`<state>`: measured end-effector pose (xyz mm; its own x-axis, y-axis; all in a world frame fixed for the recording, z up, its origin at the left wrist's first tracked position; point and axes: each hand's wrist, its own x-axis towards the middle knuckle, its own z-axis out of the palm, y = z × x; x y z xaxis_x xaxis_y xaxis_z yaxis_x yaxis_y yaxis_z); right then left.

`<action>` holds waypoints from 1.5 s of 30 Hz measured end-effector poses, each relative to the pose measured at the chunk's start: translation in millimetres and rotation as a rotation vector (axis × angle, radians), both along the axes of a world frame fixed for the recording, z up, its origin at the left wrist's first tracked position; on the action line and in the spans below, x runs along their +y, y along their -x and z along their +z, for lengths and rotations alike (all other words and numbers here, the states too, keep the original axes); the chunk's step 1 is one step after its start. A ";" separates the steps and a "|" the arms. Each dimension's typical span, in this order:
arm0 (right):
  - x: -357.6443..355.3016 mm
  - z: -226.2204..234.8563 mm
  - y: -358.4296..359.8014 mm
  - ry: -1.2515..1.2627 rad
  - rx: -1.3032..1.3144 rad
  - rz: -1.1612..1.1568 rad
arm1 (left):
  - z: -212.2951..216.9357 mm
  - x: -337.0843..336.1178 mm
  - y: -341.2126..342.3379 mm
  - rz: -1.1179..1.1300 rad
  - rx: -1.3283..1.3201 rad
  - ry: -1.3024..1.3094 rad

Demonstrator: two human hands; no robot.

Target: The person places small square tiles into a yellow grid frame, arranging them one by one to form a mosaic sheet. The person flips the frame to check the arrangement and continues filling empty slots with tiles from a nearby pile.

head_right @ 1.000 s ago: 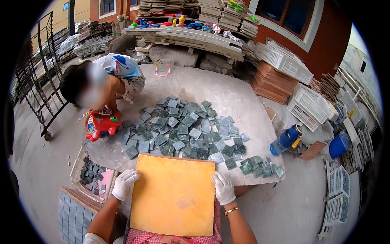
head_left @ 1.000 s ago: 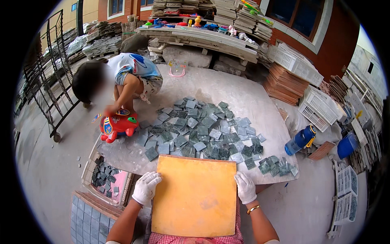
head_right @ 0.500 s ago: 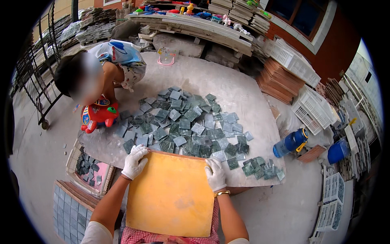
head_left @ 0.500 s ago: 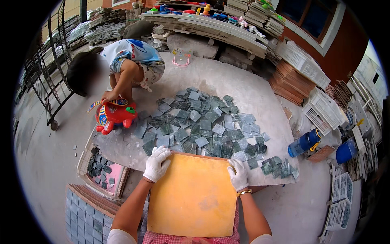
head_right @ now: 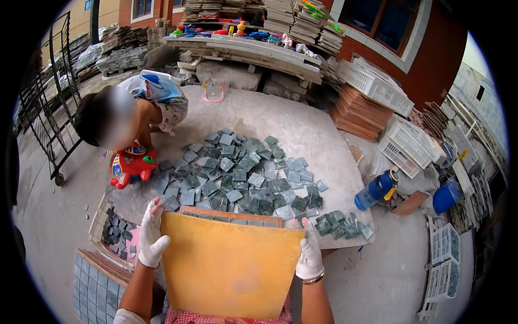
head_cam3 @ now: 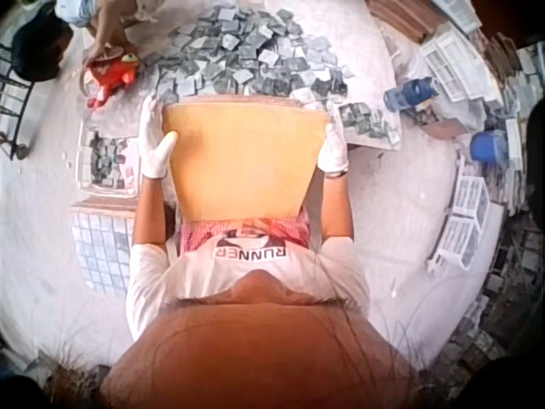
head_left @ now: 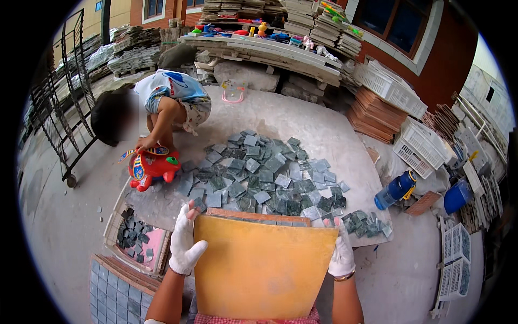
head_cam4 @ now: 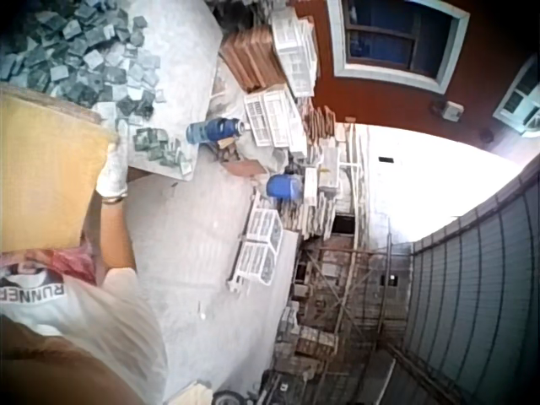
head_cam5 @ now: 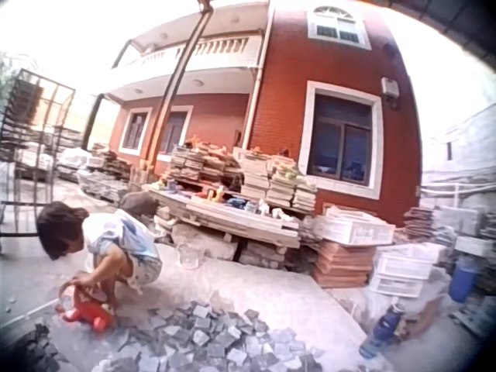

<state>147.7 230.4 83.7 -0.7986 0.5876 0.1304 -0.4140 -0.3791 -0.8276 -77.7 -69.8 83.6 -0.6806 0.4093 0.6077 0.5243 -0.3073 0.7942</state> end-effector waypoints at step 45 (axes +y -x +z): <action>112.8 -41.8 58.5 -1.732 -1.182 -0.221 | -67.7 31.1 9.4 0.232 0.611 1.099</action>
<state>89.2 343.1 41.9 -0.8419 0.5258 0.1213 0.5256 0.8500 -0.0358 -87.0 -38.7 15.9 -0.5341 0.8030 0.2645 0.8453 0.5018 0.1836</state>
